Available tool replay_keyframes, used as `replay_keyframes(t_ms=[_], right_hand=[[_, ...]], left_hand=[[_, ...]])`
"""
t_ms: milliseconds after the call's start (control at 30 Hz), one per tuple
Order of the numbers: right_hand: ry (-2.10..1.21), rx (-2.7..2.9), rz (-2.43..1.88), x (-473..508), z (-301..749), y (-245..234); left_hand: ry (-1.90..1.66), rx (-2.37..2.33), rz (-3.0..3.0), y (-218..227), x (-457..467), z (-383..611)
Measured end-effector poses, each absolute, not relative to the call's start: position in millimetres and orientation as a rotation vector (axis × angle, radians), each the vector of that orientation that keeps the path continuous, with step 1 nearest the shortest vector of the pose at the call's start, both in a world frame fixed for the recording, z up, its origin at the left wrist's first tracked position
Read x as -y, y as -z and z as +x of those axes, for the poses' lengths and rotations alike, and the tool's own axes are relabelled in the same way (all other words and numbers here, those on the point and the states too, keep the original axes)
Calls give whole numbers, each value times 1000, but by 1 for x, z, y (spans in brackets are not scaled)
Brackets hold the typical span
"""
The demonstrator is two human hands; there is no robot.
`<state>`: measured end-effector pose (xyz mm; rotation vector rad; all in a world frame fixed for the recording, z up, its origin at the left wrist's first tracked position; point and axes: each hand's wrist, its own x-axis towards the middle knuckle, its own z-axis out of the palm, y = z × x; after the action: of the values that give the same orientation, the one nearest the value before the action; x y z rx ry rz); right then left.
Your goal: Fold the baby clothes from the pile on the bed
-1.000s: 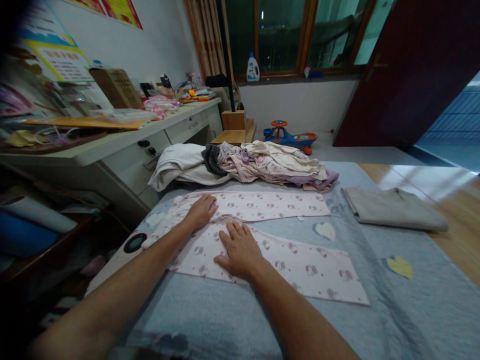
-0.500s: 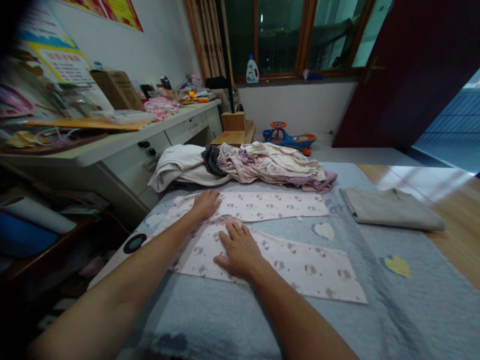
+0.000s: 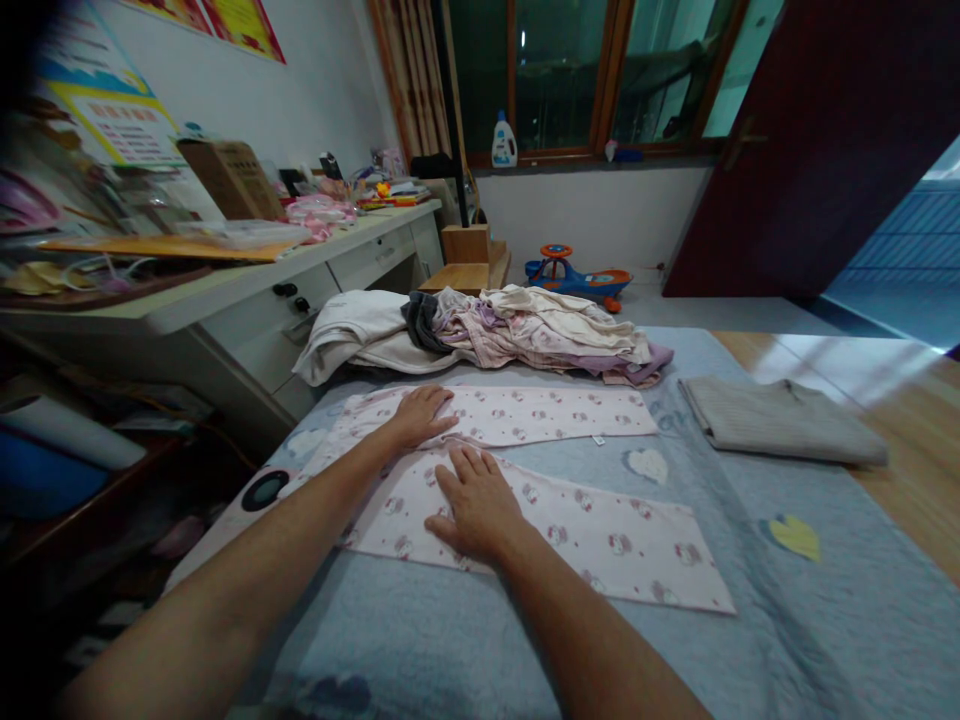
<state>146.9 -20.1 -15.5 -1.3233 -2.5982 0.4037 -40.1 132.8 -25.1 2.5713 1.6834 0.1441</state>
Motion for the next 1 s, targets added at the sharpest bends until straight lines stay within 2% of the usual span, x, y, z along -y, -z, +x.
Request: replay_keyframes(t_ms=[200, 433, 667, 833, 1000], right_hand=[[-433, 2601, -1330, 20, 147, 13], [-433, 2591, -1305, 19, 148, 17], [-412, 2500, -1189, 18, 152, 17], [-488, 2297, -1185, 0, 164, 12], [-381, 2198, -1405, -42, 177, 6]], left_hand=[[104, -1734, 2436, 23, -134, -50], [149, -1899, 2349, 25, -138, -79], [-5, -1937, 2353, 29, -137, -71], [-336, -1523, 2525, 34, -139, -62], [-208, -1477, 2496, 36, -139, -61]])
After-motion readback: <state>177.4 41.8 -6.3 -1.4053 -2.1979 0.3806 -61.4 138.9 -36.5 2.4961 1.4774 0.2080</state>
